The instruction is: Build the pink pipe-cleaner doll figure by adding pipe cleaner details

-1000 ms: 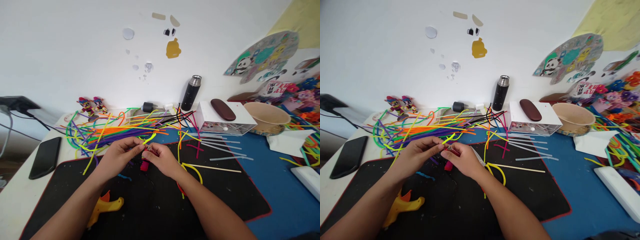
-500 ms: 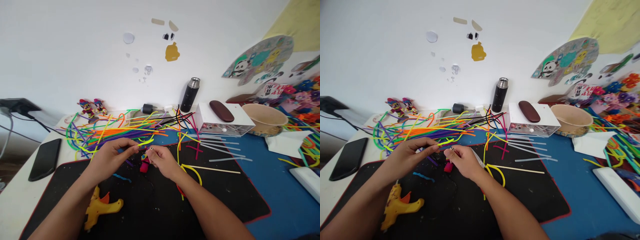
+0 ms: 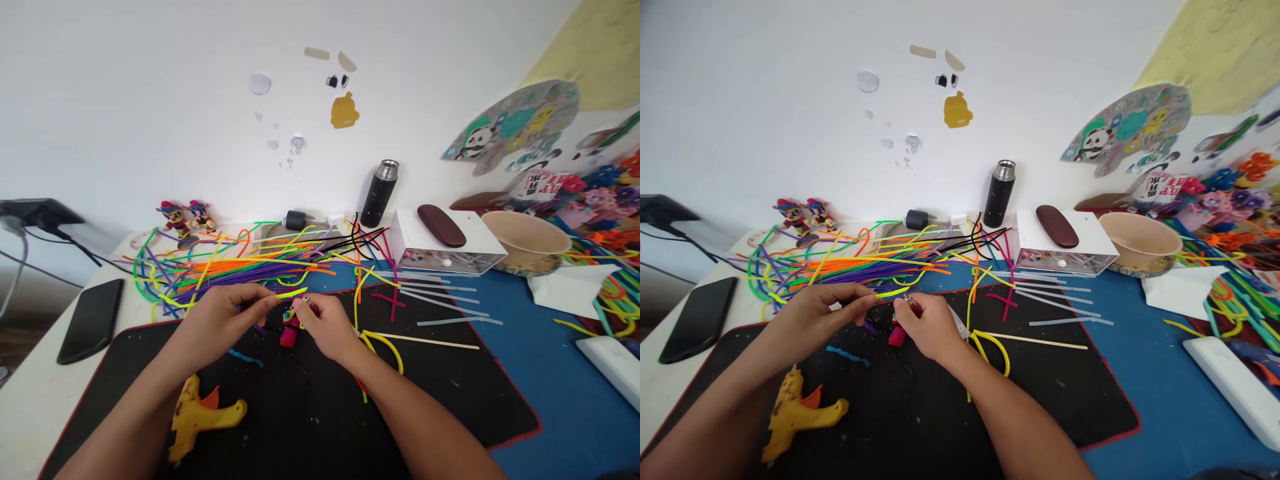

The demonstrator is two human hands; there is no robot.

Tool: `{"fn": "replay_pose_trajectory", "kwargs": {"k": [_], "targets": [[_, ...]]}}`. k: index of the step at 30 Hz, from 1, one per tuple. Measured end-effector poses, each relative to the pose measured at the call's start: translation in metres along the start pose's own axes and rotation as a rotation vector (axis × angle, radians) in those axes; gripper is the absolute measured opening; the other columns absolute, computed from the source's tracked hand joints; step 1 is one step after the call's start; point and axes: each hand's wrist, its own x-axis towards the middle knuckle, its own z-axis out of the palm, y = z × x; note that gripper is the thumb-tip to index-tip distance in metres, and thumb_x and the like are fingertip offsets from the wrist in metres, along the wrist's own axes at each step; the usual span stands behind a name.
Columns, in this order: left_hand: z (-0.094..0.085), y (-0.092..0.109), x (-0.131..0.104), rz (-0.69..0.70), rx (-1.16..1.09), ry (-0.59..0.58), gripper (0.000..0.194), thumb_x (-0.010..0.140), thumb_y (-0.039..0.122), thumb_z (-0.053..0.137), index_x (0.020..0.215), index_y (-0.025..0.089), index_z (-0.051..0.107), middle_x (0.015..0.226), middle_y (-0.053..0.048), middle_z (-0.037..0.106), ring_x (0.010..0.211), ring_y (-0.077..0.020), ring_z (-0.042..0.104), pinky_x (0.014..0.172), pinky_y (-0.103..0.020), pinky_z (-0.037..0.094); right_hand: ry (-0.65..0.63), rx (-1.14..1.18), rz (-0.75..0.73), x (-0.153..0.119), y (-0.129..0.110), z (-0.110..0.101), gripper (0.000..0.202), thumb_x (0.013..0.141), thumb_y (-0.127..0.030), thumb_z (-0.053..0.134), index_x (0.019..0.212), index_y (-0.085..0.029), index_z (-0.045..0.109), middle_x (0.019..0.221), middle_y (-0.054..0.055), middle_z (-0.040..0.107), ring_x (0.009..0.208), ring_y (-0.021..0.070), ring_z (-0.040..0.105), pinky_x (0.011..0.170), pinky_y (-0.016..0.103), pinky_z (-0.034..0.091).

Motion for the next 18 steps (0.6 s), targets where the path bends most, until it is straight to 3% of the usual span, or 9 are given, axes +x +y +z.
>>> {"fn": "replay_pose_trajectory", "kwargs": {"k": [6,10,18], "targets": [[0.0027,0.0010,-0.0008,-0.035,0.029,-0.036,0.051,0.102,0.062,0.053,0.080,0.022,0.075,0.067,0.002,0.070,0.062,-0.0161,0.059,0.058,-0.026,0.040,0.017,-0.008,0.011,0.0012,-0.0003,0.0011,0.045,0.095,-0.052,0.053,0.062,-0.024,0.042,0.059,-0.005,0.038,0.058,0.0136,0.034,0.055,0.030,0.025],[0.0036,0.0003,-0.0006,-0.039,0.008,-0.045,0.049,0.102,0.063,0.054,0.085,0.023,0.077,0.074,0.001,0.074,0.068,-0.0176,0.063,0.062,-0.027,0.043,0.020,0.003,0.032,0.0011,0.0006,0.0023,0.044,0.095,-0.051,0.054,0.063,-0.024,0.043,0.060,-0.004,0.040,0.058,0.0140,0.035,0.055,0.030,0.025],[0.0064,-0.0027,0.0015,-0.028,-0.053,0.073,0.034,0.097,0.055,0.066,0.092,0.025,0.081,0.088,0.000,0.081,0.082,-0.0207,0.071,0.074,-0.026,0.050,0.031,0.009,0.031,0.0023,0.0045,0.0019,0.046,0.097,-0.051,0.053,0.062,-0.024,0.039,0.061,-0.005,0.036,0.059,0.0140,0.033,0.055,0.030,0.024]]}}
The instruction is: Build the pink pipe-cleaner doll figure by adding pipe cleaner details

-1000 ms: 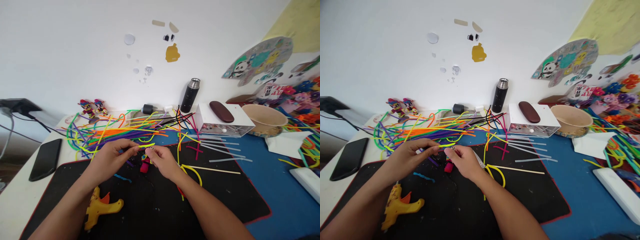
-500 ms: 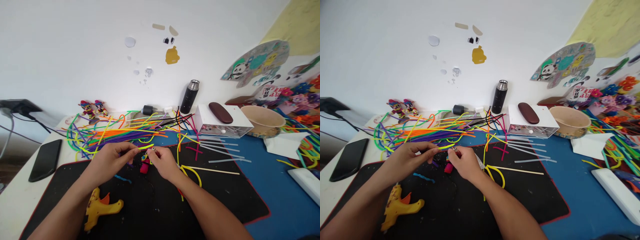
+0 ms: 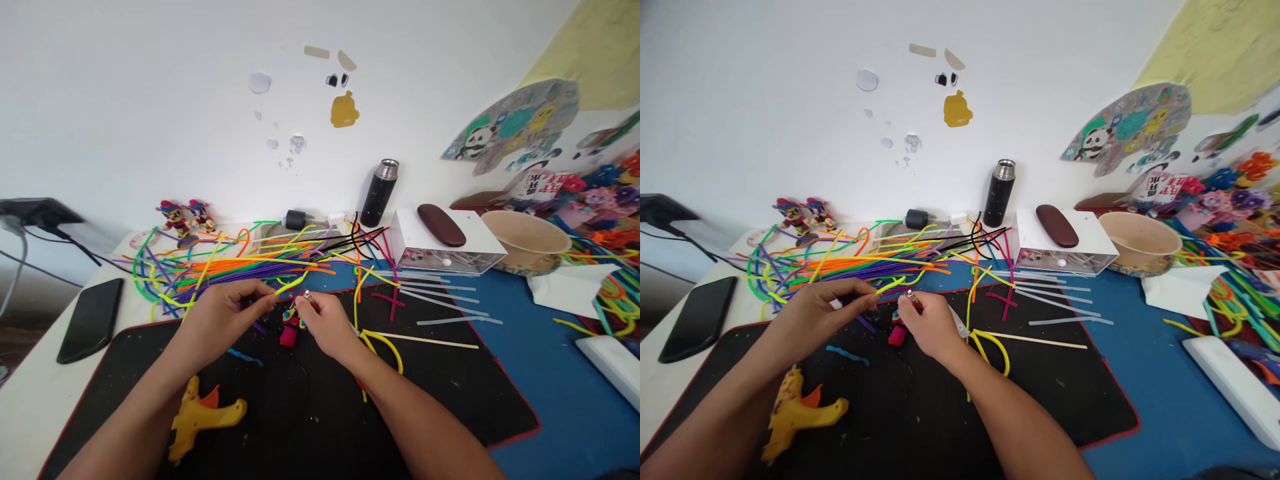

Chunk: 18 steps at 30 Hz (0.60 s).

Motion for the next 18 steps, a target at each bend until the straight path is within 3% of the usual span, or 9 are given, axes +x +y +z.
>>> {"fn": "replay_pose_trajectory", "kwargs": {"k": [4,18], "targets": [[0.0022,-0.0022,0.0003,0.003,0.056,0.069,0.031,0.094,0.053,0.069,0.091,0.025,0.081,0.089,-0.001,0.082,0.082,-0.0221,0.071,0.071,-0.027,0.049,-0.011,0.001,0.001,0.0002,0.0003,-0.0009,0.046,0.098,-0.051,0.052,0.062,-0.025,0.039,0.061,-0.005,0.037,0.058,0.0141,0.033,0.055,0.030,0.023],[0.0103,0.0026,0.0003,0.028,0.251,0.034,0.027,0.094,0.046,0.064,0.089,0.028,0.083,0.083,0.000,0.081,0.068,-0.0199,0.067,0.061,-0.027,0.042,-0.032,0.015,0.001,-0.0008,-0.0017,0.0017,0.043,0.096,-0.048,0.054,0.063,-0.025,0.039,0.061,-0.005,0.037,0.058,0.0136,0.033,0.055,0.029,0.024]]}}
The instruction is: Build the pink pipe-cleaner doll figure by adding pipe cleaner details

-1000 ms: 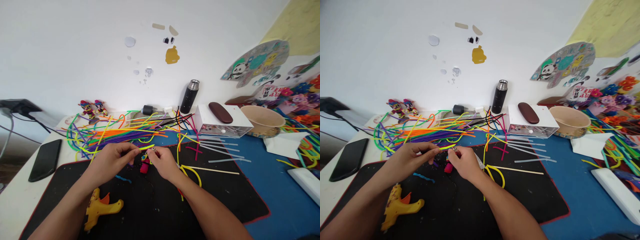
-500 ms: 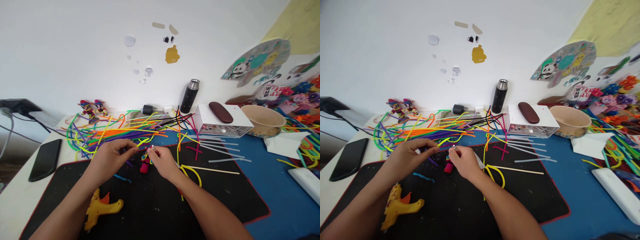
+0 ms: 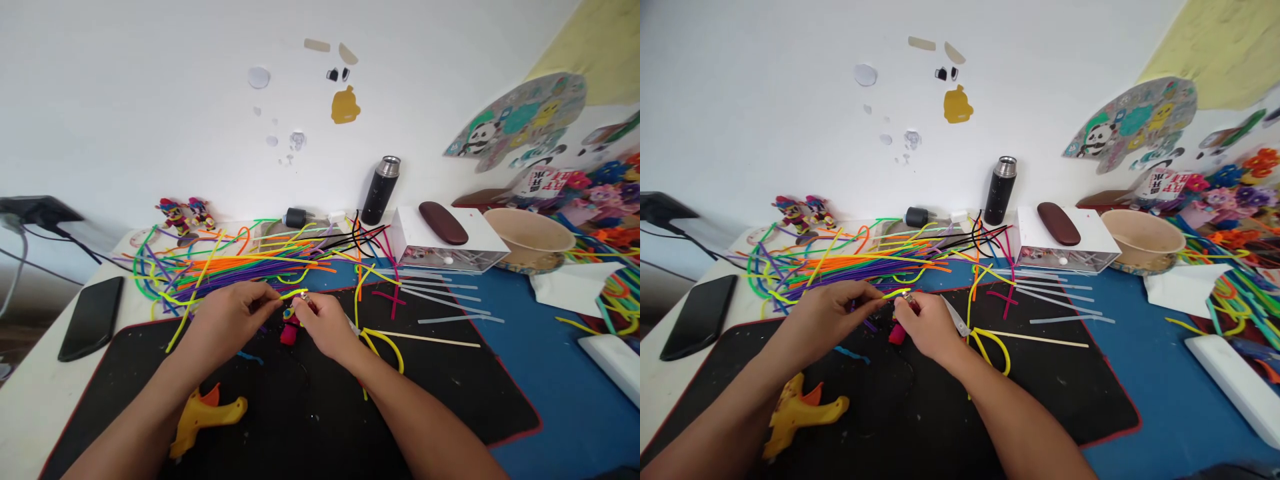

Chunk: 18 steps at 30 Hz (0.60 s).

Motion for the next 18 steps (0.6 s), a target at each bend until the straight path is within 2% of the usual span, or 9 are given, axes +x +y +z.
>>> {"fn": "replay_pose_trajectory", "kwargs": {"k": [4,9,18], "targets": [[-0.0008,0.0007,-0.0001,0.018,-0.027,-0.009,0.030,0.096,0.047,0.062,0.089,0.027,0.083,0.079,0.000,0.081,0.067,-0.0196,0.067,0.061,-0.027,0.042,0.009,0.002,0.025,0.0011,0.0016,-0.0007,0.046,0.097,-0.052,0.052,0.062,-0.025,0.039,0.059,-0.005,0.036,0.057,0.0137,0.033,0.054,0.030,0.023],[-0.0012,0.0005,-0.0003,0.027,-0.036,-0.020,0.031,0.097,0.046,0.061,0.091,0.026,0.084,0.086,-0.002,0.083,0.075,-0.0216,0.072,0.066,-0.027,0.046,-0.006,-0.003,-0.013,0.0002,-0.0005,0.0009,0.043,0.095,-0.046,0.056,0.062,-0.025,0.038,0.059,-0.005,0.038,0.057,0.0130,0.032,0.055,0.029,0.025],[0.0000,0.0010,-0.0004,0.092,-0.006,-0.010,0.030,0.099,0.043,0.058,0.093,0.026,0.082,0.090,-0.003,0.083,0.080,-0.0221,0.073,0.071,-0.028,0.049,-0.049,0.064,0.084,0.0013,0.0041,0.0012,0.046,0.096,-0.052,0.056,0.062,-0.025,0.040,0.050,-0.006,0.038,0.049,0.0122,0.033,0.050,0.027,0.024]]}}
